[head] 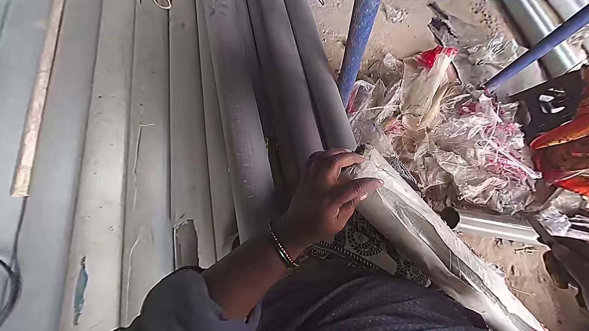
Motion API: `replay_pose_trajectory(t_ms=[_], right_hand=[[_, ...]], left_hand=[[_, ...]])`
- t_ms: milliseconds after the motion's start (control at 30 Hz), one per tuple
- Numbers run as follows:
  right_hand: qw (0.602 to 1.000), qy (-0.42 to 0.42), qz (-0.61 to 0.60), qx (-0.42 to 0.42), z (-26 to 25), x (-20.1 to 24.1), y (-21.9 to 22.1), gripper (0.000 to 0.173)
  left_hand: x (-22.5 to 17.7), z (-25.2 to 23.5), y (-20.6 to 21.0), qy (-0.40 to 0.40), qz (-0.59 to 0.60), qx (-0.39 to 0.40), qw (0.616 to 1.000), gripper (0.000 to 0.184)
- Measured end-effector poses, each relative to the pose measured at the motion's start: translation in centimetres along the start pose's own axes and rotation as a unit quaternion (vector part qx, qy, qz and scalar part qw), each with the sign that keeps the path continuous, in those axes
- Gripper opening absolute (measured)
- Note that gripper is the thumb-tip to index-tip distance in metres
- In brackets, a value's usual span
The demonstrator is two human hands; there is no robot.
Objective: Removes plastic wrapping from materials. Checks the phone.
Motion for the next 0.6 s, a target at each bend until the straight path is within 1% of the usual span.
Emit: replay_pose_trajectory(t_ms=[67, 133, 167, 233, 267, 333, 467, 533, 600], right_hand=[[0.997, -0.070, -0.031, 0.025, -1.2, 1.0, 2.7, 0.020], [0.992, -0.107, -0.042, 0.055, -2.0, 2.3, 5.3, 0.017], [0.990, -0.123, -0.027, 0.063, -2.4, 2.9, 6.6, 0.019], [0.983, -0.164, 0.039, 0.070, -2.8, 4.3, 9.1, 0.032], [0.977, -0.189, 0.067, 0.074, -3.0, 4.9, 10.4, 0.035], [0.967, -0.226, 0.091, 0.076, -3.2, 6.0, 12.8, 0.035], [0.961, -0.253, 0.082, 0.072, -3.4, 7.1, 16.6, 0.039], [0.952, -0.287, 0.077, 0.073, -3.7, 6.9, 17.4, 0.044], [0.944, -0.312, 0.082, 0.074, -3.9, 6.6, 17.7, 0.047]], left_hand=[[-0.1, -0.2, 0.6, 0.031, -0.004, 0.014, 0.999, 0.020], [-0.4, -0.5, 0.9, 0.046, -0.014, 0.036, 0.998, 0.020], [-0.5, -0.5, 1.1, 0.048, -0.016, 0.038, 0.998, 0.019], [-0.4, -0.6, 1.4, 0.048, -0.010, 0.030, 0.998, 0.018], [-0.4, -0.6, 1.5, 0.049, -0.010, 0.026, 0.998, 0.017], [-0.5, -0.5, 1.7, 0.048, -0.017, 0.016, 0.999, 0.017], [-1.0, 0.6, 2.5, 0.021, -0.030, -0.022, 0.999, 0.014], [-1.1, 1.3, 2.8, 0.000, -0.034, -0.035, 0.999, 0.014], [-1.3, 1.9, 2.9, -0.035, -0.010, -0.049, 0.998, 0.014]])
Point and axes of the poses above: each hand's wrist, its own z-axis away from the middle knuckle, its own y-axis out of the palm, x = y × z, the point moved 1 cm from there along -z, towards the middle knuckle, and after that the axes turned 12 degrees about -z, right-handed, at the moved point
